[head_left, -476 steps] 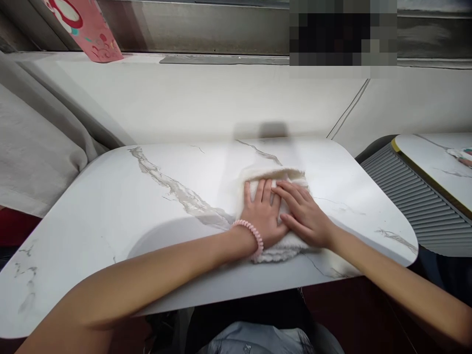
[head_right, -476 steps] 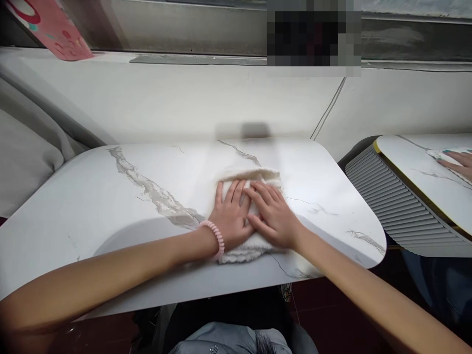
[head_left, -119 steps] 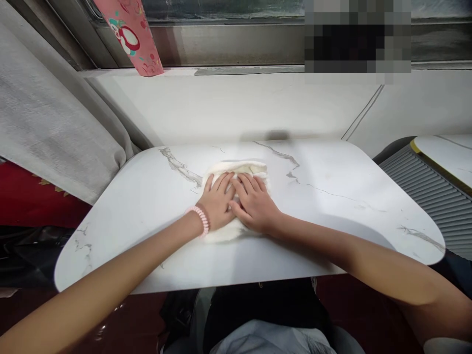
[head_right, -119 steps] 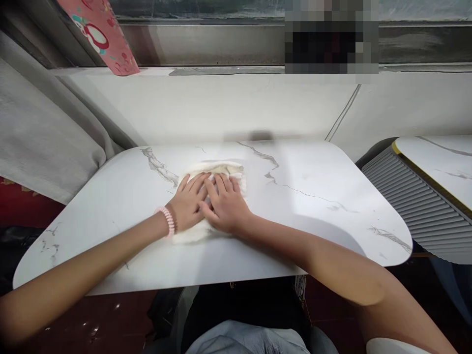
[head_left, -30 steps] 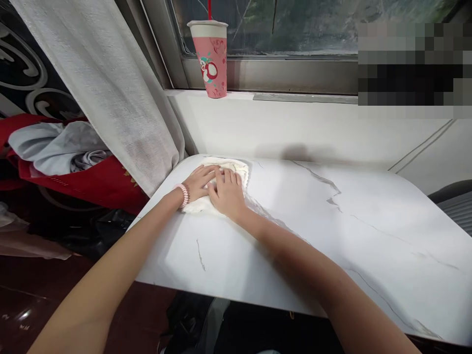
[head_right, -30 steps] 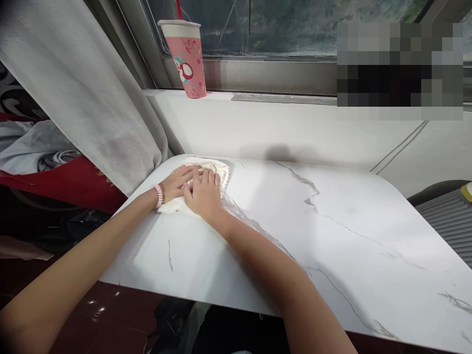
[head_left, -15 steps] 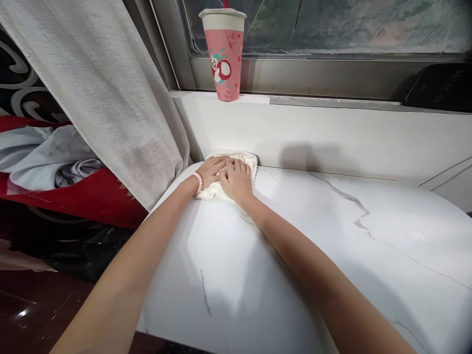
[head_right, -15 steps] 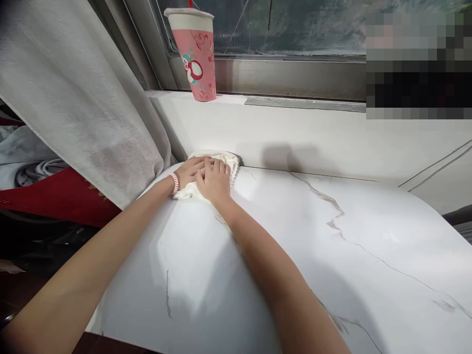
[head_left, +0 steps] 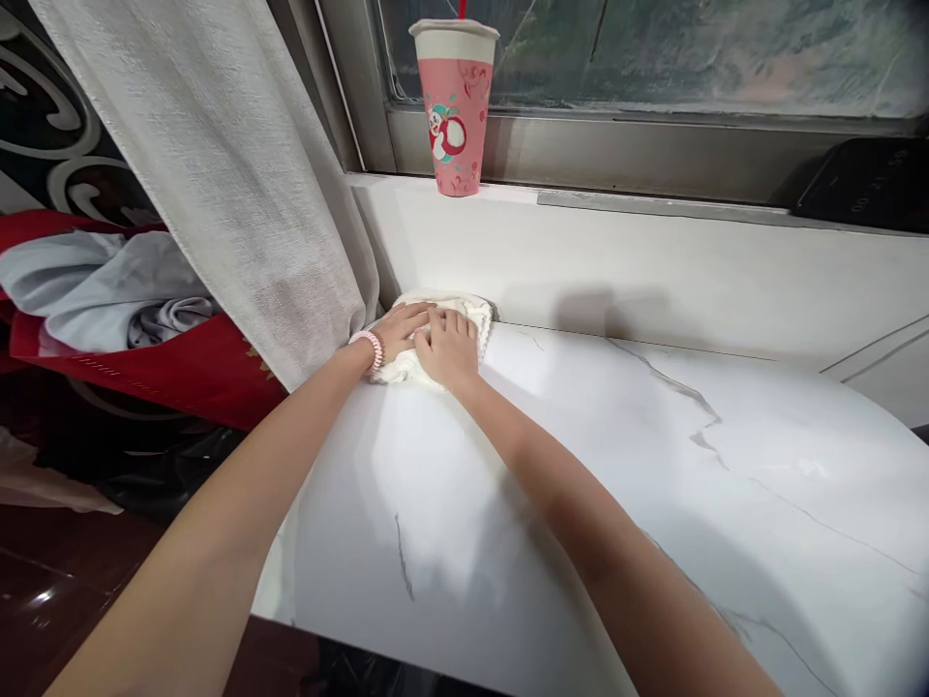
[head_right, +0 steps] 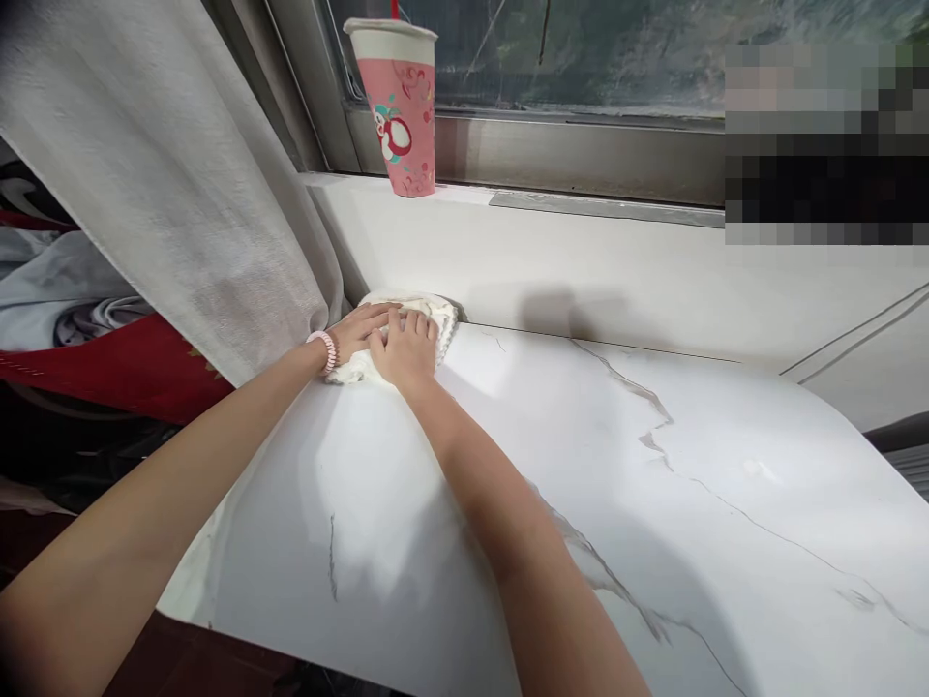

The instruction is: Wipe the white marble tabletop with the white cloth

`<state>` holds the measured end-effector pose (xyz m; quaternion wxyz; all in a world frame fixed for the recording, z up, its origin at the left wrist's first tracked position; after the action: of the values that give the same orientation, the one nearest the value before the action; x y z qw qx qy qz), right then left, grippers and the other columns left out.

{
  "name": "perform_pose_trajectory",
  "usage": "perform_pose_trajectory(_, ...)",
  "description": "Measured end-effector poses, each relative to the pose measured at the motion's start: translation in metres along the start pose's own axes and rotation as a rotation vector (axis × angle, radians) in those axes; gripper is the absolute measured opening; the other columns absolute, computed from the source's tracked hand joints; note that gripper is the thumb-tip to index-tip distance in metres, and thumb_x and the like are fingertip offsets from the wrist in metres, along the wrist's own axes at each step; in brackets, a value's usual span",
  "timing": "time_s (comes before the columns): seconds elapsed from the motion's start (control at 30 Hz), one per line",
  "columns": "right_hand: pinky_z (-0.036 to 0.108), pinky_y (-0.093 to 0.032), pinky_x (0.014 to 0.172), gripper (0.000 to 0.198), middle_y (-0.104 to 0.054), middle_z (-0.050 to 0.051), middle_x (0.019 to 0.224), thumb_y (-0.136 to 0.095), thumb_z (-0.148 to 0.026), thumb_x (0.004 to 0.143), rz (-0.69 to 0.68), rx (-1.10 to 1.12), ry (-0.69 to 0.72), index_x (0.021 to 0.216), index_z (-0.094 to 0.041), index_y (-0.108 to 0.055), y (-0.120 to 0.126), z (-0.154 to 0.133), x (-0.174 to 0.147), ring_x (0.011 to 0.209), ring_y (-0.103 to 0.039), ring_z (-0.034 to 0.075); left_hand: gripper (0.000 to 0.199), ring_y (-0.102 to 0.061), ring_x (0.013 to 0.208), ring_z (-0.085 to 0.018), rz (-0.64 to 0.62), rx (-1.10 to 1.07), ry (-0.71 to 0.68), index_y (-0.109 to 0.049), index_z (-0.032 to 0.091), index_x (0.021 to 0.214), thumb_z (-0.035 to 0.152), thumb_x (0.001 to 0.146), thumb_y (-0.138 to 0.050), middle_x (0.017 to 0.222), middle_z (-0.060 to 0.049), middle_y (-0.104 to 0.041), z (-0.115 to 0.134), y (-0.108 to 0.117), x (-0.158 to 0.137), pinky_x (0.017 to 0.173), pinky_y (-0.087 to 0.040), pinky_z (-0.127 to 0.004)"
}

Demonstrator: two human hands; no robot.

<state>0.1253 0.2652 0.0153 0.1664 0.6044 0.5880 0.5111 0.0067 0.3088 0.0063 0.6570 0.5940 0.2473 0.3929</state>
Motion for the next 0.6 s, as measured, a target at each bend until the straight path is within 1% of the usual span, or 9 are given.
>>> perform_pose_trajectory(0.13,0.049,-0.028,0.111,0.049,-0.054,0.020,0.135,-0.042,-0.033,0.097,-0.004,-0.005,0.032,0.140,-0.009,-0.047,-0.005,-0.014,-0.006,0.129,-0.043,0.030,0.057,-0.032,0.142,-0.031,-0.001,0.011,0.043,-0.045,0.016,0.142,0.037,0.089,-0.039,0.153,-0.015,-0.038,-0.006,0.004,-0.018,0.117,-0.018,-0.055)
perform_pose_trajectory(0.27,0.049,-0.027,0.112,0.051,-0.053,0.020,0.136,-0.042,-0.036,0.098,-0.010,0.015,0.062,0.140,-0.008,-0.047,-0.006,-0.026,-0.016,0.130,-0.042,0.030,0.057,-0.033,0.141,-0.029,0.002,0.028,0.050,-0.044,0.022,0.143,0.037,0.088,-0.038,0.153,-0.011,-0.038,-0.005,0.007,-0.037,0.117,-0.020,-0.054)
perform_pose_trajectory(0.43,0.052,-0.027,0.112,0.051,-0.053,0.021,0.136,-0.041,-0.039,0.098,-0.025,0.052,0.102,0.138,-0.008,-0.049,-0.004,-0.044,-0.036,0.131,-0.041,0.031,0.059,-0.034,0.141,-0.029,0.026,0.038,0.075,-0.044,0.025,0.143,0.043,0.088,-0.037,0.152,-0.010,-0.041,0.003,0.010,-0.068,0.118,-0.018,-0.054)
perform_pose_trajectory(0.6,0.052,-0.027,0.113,0.055,-0.050,0.023,0.139,-0.040,-0.040,0.098,-0.046,0.081,0.131,0.140,-0.006,-0.045,0.000,-0.063,-0.062,0.134,-0.038,0.031,0.059,-0.033,0.142,-0.028,0.017,0.064,0.101,-0.045,0.027,0.143,0.048,0.090,-0.033,0.153,-0.007,-0.039,0.018,0.015,-0.104,0.118,-0.020,-0.052)
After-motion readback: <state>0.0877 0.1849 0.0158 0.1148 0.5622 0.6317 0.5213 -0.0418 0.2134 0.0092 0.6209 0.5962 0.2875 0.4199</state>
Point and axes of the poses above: each hand's wrist, its own x-axis towards the middle knuckle, its own y-axis out of the back of the hand, z = x × y, the point moved 5 cm from there along x, towards the middle knuckle
